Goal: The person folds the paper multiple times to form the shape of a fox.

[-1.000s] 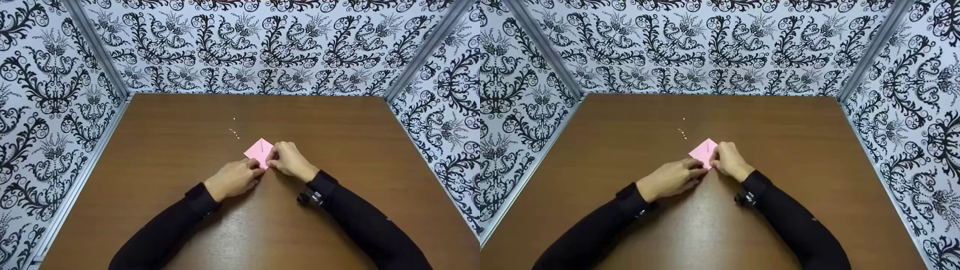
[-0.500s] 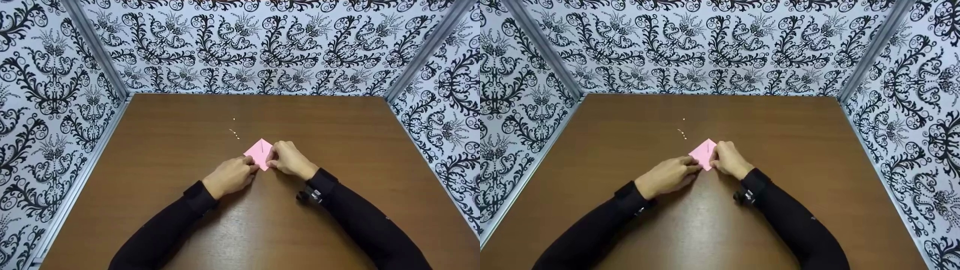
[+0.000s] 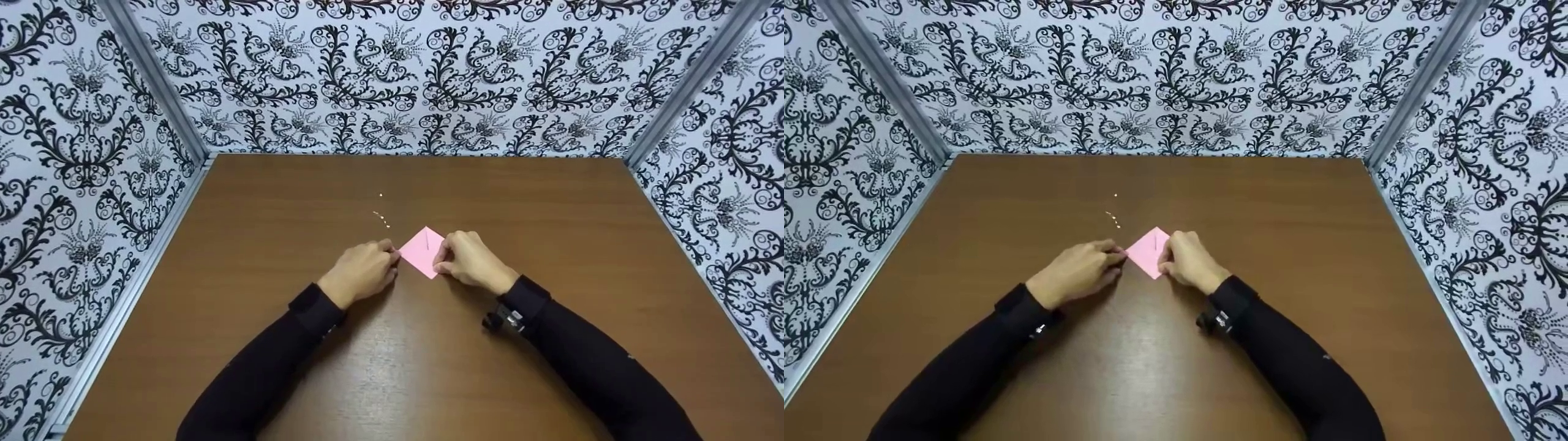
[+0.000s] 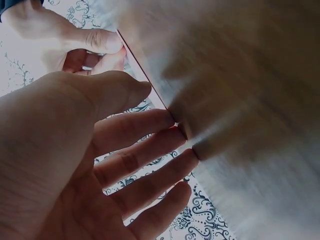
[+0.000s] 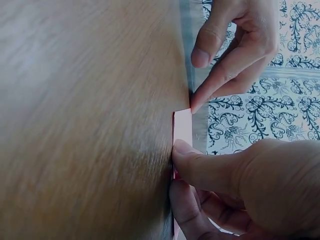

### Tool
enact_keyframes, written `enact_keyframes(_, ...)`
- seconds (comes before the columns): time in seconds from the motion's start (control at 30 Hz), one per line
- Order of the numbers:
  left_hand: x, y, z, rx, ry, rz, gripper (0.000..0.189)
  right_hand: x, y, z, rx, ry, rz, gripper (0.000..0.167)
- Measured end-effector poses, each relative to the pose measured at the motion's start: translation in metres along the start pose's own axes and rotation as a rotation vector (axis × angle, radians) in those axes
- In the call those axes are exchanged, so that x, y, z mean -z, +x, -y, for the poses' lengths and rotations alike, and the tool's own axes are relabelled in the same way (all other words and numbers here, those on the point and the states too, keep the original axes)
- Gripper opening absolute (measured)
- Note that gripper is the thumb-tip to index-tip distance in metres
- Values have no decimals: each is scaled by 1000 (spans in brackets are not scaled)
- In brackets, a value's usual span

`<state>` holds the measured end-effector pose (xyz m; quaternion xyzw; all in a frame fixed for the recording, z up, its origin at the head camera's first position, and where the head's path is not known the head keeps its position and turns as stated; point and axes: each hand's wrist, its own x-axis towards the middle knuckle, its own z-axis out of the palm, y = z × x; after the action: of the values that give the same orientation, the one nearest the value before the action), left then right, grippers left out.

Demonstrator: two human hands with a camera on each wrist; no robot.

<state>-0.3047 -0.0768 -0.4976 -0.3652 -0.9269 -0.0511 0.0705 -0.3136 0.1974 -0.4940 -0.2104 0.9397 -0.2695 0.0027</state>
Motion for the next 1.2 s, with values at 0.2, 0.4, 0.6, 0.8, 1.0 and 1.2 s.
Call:
enact_keyframes(0.2,4,2,4,-2,-5,21,28,0,0,3,4,13,-9,8)
enact_keyframes(0.4,8,-1,6,8,-85,70,32,0,-4,4,-4,8,1,8)
enact_keyframes(0.6,9,-5,11,16,-110,49,38,2,-9,5,19,-5,-24,8)
enact_keyframes(0.8,13,-6,19,-18,-82,-41,31,11,-14,6,63,-10,-64,7)
enact_keyframes(1.0,19,-8,29,-3,-61,-65,45,21,-18,4,52,-8,-100,5)
enact_keyframes(1.2,23,-11,40,57,-66,-32,55,30,-24,-2,25,2,-152,5)
